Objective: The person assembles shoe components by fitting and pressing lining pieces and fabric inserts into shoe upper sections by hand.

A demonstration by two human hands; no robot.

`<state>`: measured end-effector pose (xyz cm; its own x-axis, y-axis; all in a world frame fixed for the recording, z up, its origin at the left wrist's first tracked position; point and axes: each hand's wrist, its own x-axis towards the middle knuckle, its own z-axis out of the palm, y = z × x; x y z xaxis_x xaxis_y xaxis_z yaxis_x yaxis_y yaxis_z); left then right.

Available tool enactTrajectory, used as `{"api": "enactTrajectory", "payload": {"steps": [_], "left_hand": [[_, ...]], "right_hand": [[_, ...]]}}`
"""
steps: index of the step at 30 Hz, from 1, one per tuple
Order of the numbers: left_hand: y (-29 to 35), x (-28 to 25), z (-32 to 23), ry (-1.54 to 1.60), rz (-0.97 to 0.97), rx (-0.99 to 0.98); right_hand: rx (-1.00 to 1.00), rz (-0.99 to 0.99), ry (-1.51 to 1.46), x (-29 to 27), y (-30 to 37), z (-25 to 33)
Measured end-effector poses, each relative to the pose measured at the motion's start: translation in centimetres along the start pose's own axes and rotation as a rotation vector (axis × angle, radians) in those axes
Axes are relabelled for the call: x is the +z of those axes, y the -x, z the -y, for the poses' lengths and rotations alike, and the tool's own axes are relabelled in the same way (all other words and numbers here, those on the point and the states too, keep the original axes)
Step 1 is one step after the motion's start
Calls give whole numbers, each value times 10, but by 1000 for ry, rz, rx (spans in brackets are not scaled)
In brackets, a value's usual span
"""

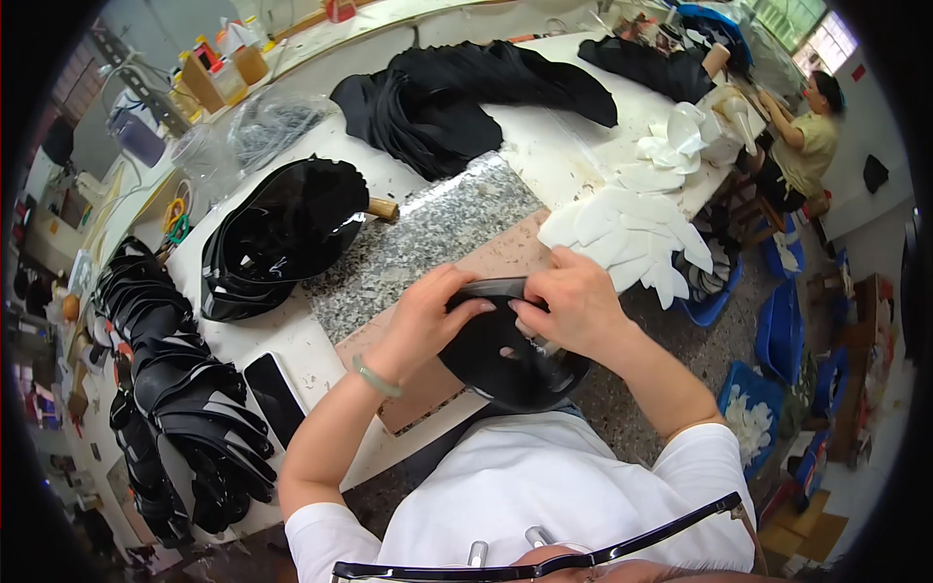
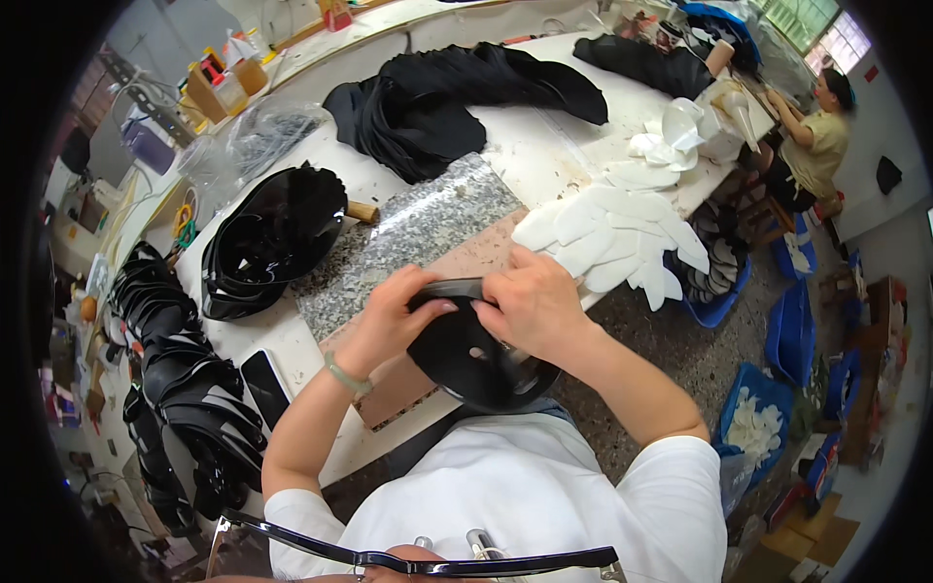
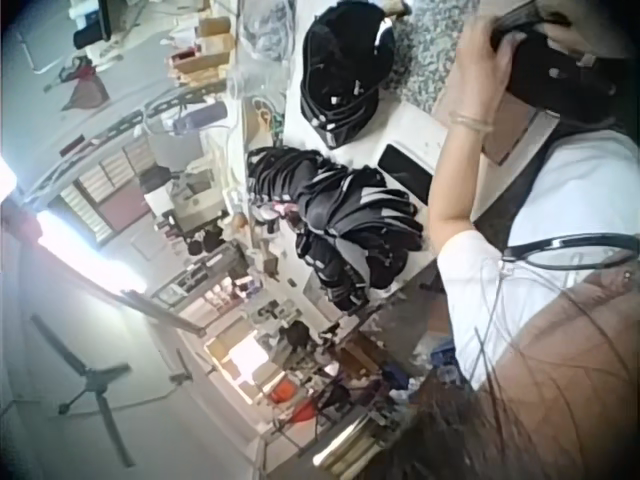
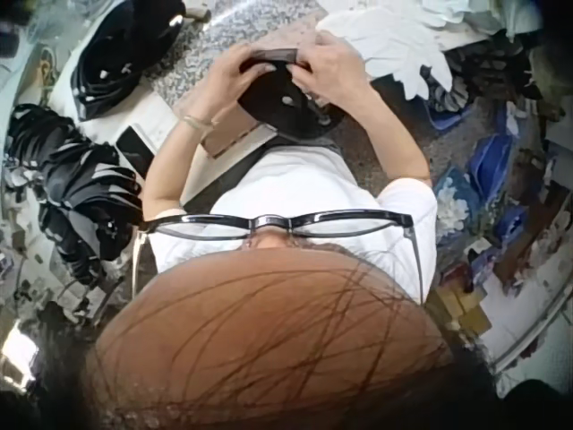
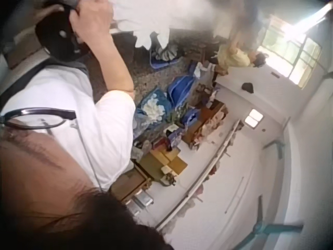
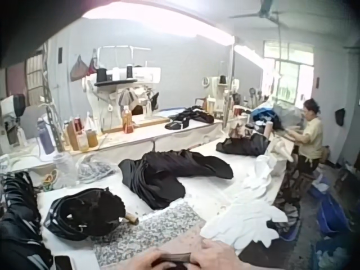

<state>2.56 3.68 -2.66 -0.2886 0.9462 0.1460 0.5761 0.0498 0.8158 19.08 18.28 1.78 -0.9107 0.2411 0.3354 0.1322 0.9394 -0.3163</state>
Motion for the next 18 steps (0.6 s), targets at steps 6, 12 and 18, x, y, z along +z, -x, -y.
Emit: {"api": "enactTrajectory", "payload": {"steps": [6,12,18], "left_hand": [[58,-2,6,252,-381,-365],[112,23,4,-531,-460,-385],[127,27,-4,-801,-496,-170]], "right_hand": [[-399,240,-95,25,-85,3],[-673,546,24,108,-121,31],[-783,433,261,129,-106,67]]}}
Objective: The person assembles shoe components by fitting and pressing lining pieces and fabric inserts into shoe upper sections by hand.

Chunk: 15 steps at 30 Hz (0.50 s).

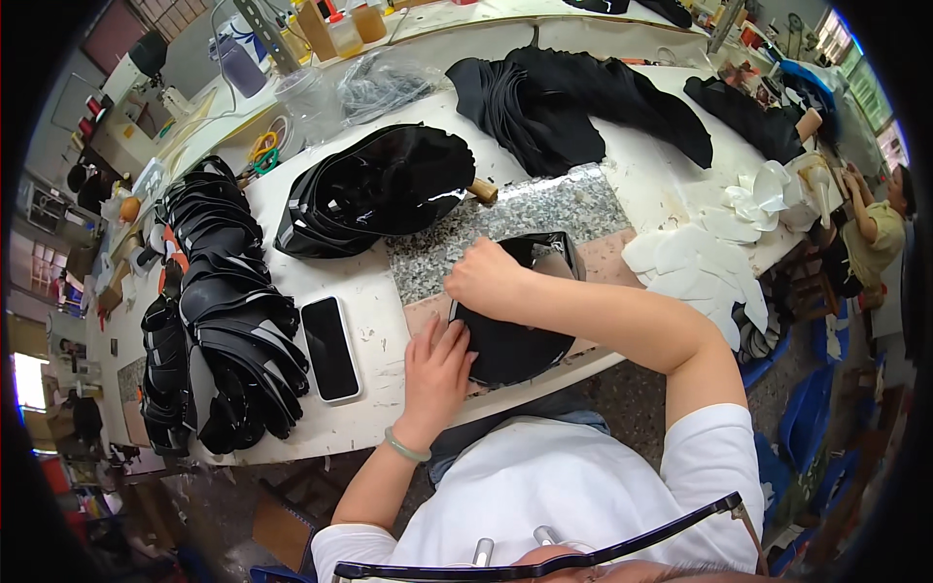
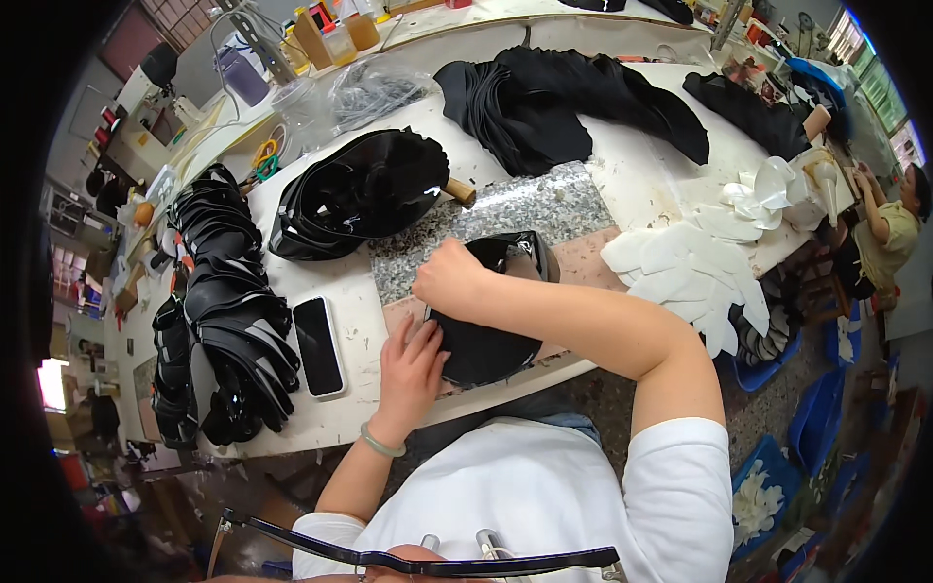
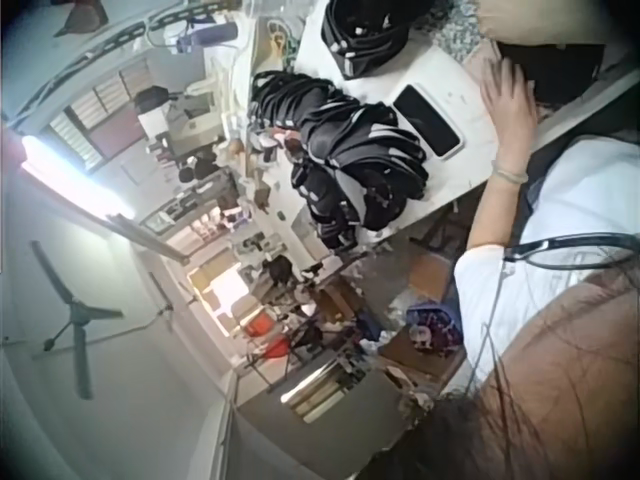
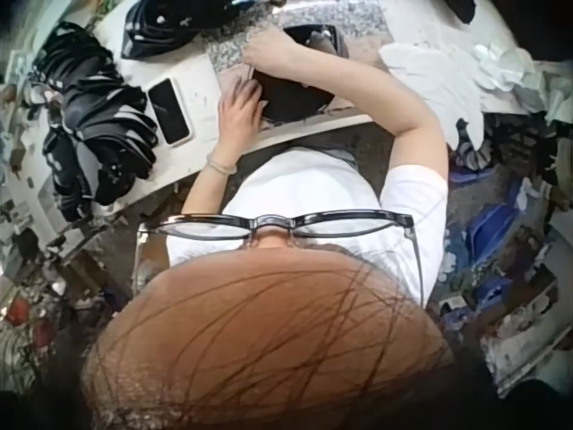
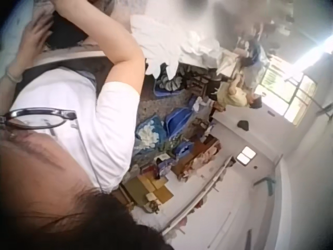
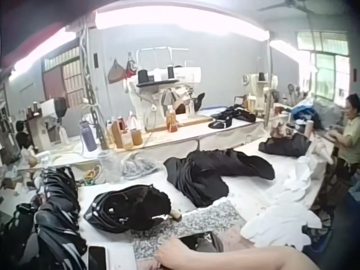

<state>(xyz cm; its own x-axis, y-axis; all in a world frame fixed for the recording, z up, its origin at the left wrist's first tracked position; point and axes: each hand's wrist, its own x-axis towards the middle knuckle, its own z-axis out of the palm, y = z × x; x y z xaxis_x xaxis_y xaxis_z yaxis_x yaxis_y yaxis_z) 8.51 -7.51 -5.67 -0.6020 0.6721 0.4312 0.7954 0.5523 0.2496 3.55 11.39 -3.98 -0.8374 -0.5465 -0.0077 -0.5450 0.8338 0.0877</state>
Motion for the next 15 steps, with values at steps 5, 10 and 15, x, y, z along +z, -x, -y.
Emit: {"api": "enactTrajectory", "payload": {"steps": [5,10,15], "left_hand": [[-14,-25,20,211,222,160],[-145,-16,21,548,145,150],[-211,60,-23,344,695,497]], "right_hand": [[235,-78,-118,13,9,17],[447,-214,-11,29,22,46],[516,-179,-174,40,14,54]]}}
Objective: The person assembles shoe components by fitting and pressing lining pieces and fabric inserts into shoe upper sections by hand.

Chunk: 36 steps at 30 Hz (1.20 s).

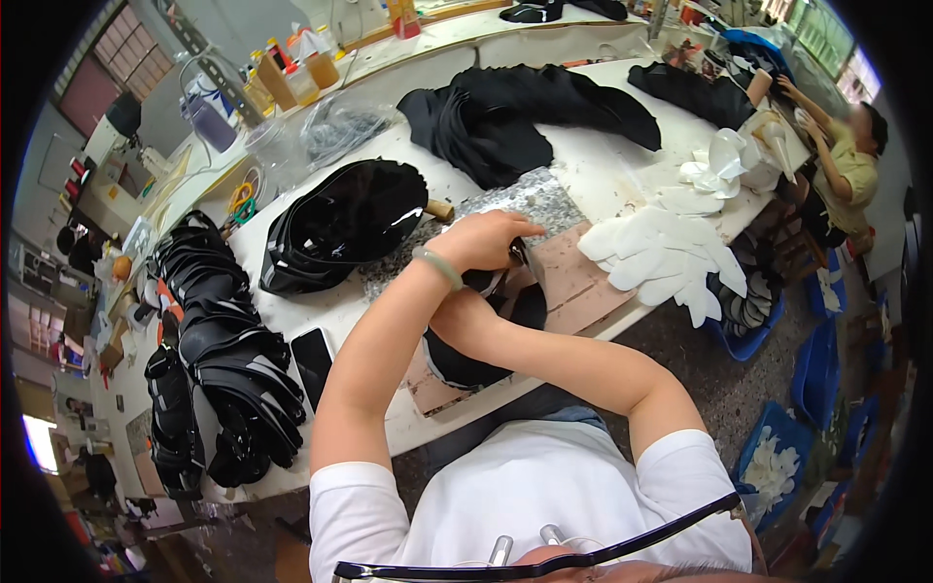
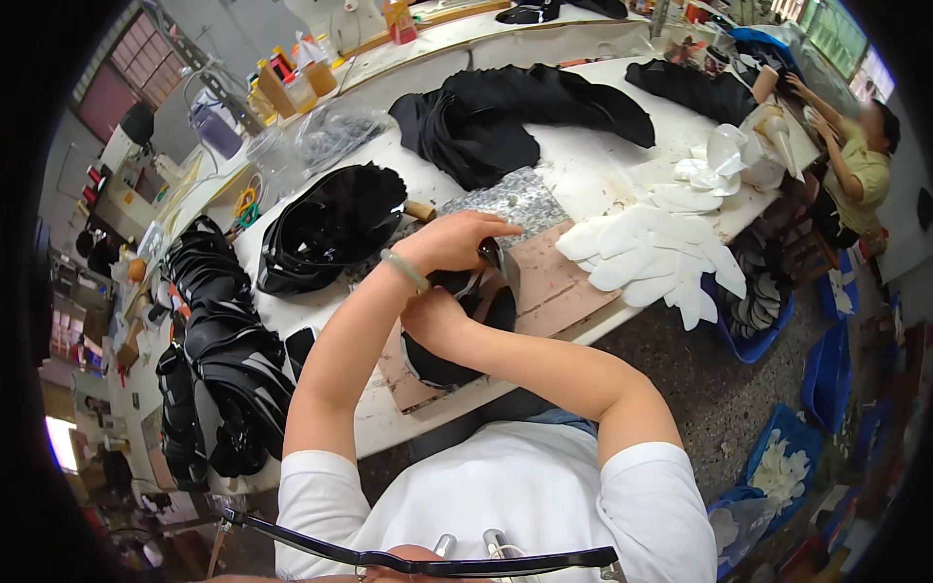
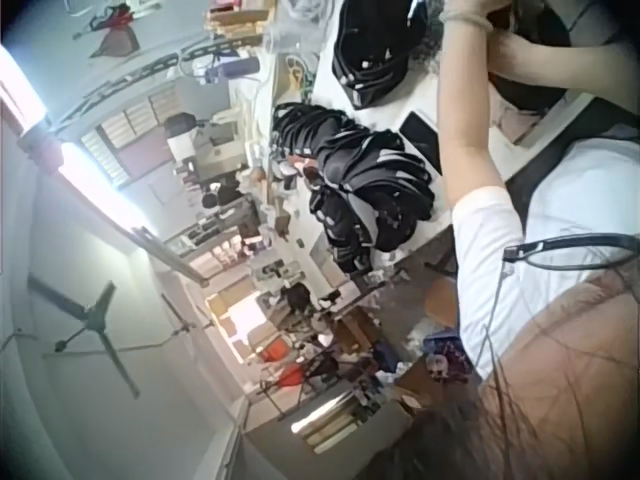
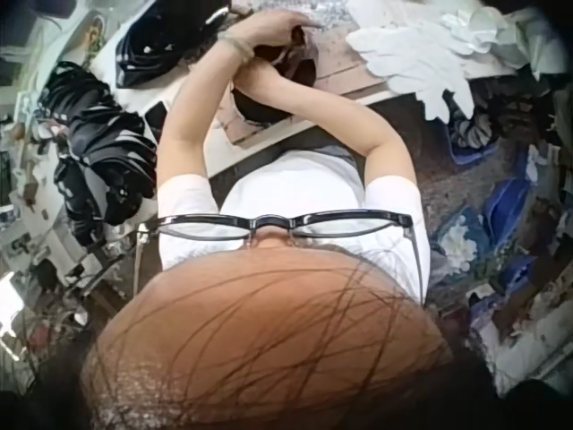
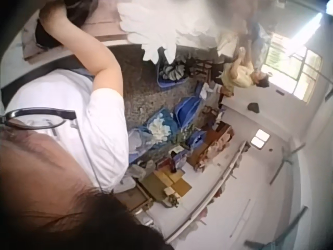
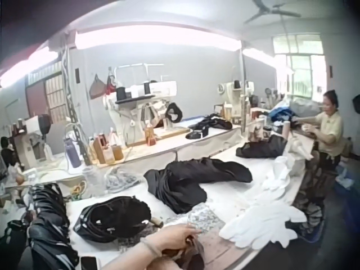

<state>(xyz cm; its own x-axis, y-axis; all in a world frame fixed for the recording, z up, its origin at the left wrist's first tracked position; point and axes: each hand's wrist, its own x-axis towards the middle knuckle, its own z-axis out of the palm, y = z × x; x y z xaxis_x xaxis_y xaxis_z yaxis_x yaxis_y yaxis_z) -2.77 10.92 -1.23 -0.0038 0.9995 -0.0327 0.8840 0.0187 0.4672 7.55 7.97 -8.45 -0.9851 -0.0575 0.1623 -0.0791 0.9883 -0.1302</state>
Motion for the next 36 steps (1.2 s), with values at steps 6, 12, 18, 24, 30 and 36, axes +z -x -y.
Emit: {"api": "enactTrajectory", "payload": {"steps": [6,12,18,24,30,36], "left_hand": [[33,-9,18,462,-652,-307],[122,42,11,1125,-921,-590],[166,67,-11,1058,-859,-450],[170,70,-17,763,-754,-437],[166,73,-11,413,-681,-486],[168,73,-8,350,-655,-606]], "right_hand": [[-230,11,138,-61,34,-29],[-316,-257,-126,-45,41,-45],[-197,-383,-388,-25,36,-39],[-219,-385,-238,-13,30,-40],[9,-136,-281,-16,19,-46],[-83,-478,-365,-15,28,-41]]}}
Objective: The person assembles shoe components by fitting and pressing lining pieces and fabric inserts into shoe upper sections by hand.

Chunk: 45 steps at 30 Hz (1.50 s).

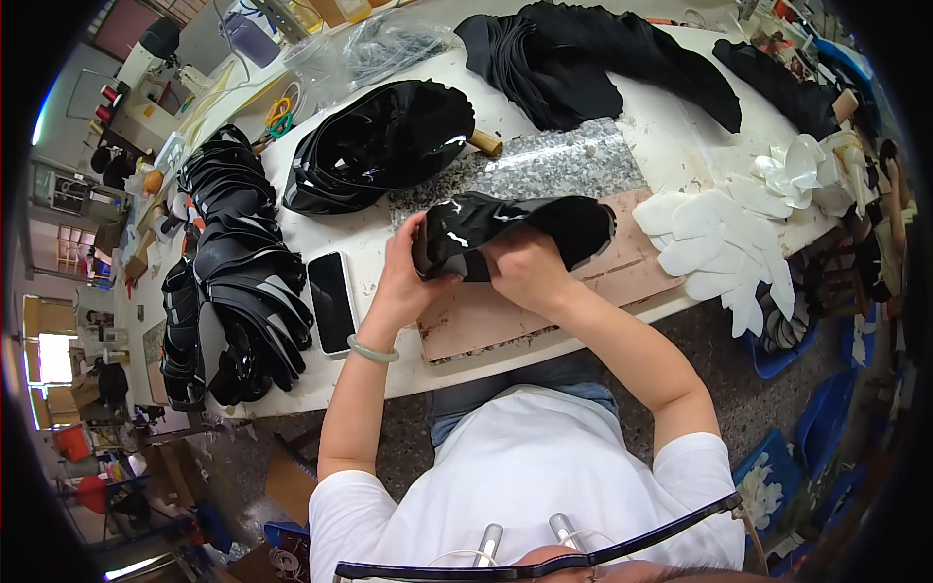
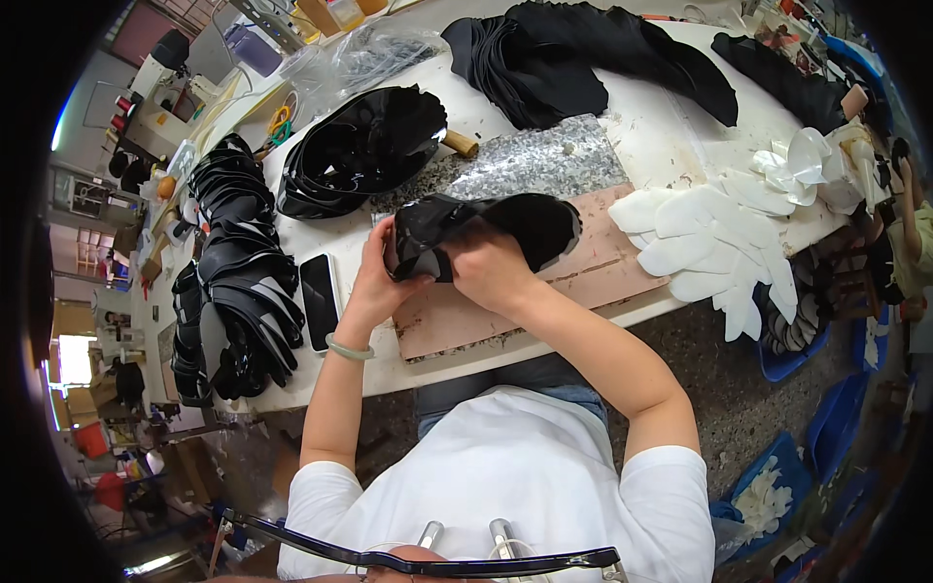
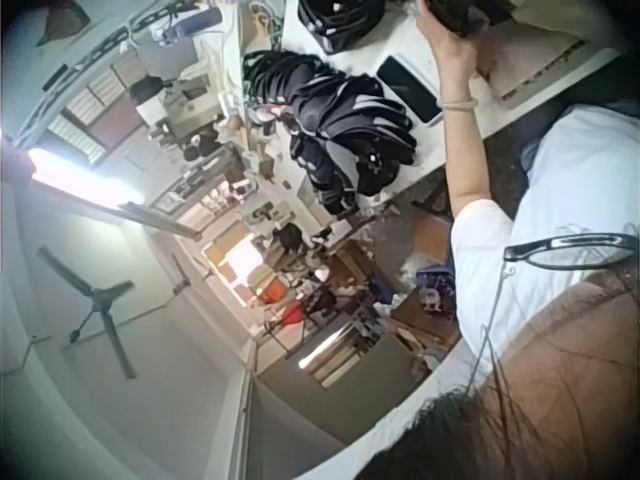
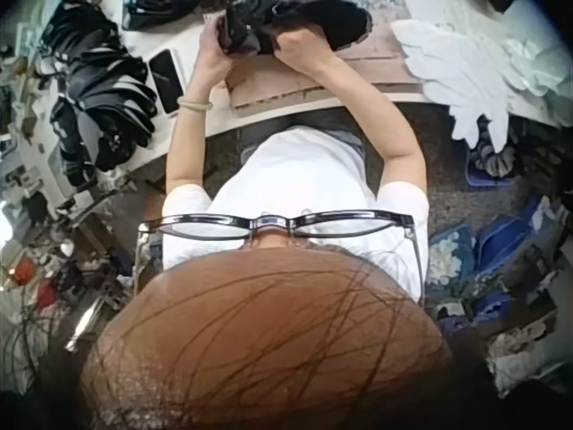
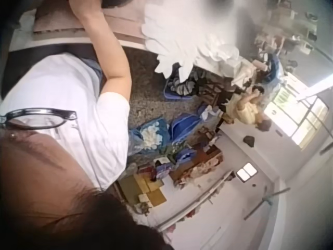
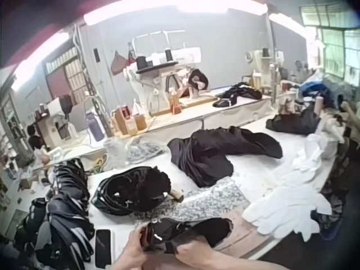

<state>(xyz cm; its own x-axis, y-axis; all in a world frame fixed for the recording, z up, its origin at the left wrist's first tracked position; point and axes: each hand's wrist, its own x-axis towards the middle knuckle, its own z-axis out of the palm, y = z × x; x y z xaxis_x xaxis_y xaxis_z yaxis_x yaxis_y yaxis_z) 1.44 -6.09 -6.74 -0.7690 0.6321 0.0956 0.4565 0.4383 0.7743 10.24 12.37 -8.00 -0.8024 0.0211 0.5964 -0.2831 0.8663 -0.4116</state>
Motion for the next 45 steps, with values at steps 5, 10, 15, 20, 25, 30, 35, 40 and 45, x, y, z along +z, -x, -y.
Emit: {"api": "enactTrajectory", "payload": {"steps": [5,10,15,20,25,30,35,40,45], "left_hand": [[5,-5,20,-6,-24,-28],[1,-15,24,-38,59,72],[-3,-19,20,-134,36,159],[-2,-18,22,-208,38,152],[1,-3,15,-148,-1,-23],[-6,13,-17,-221,-117,-60],[-10,11,-14,-231,-108,6],[-6,2,27,43,13,112],[1,-7,17,427,77,-143]], "right_hand": [[-349,44,67,-10,25,2],[-466,256,93,-19,28,-5],[-540,335,123,-21,29,0],[-362,248,169,-12,18,3],[-41,206,-6,-8,-8,8],[-12,99,53,-10,-22,9],[-39,65,67,-32,-31,14],[-379,98,50,-25,-2,7],[-490,157,97,-25,17,1]]}}
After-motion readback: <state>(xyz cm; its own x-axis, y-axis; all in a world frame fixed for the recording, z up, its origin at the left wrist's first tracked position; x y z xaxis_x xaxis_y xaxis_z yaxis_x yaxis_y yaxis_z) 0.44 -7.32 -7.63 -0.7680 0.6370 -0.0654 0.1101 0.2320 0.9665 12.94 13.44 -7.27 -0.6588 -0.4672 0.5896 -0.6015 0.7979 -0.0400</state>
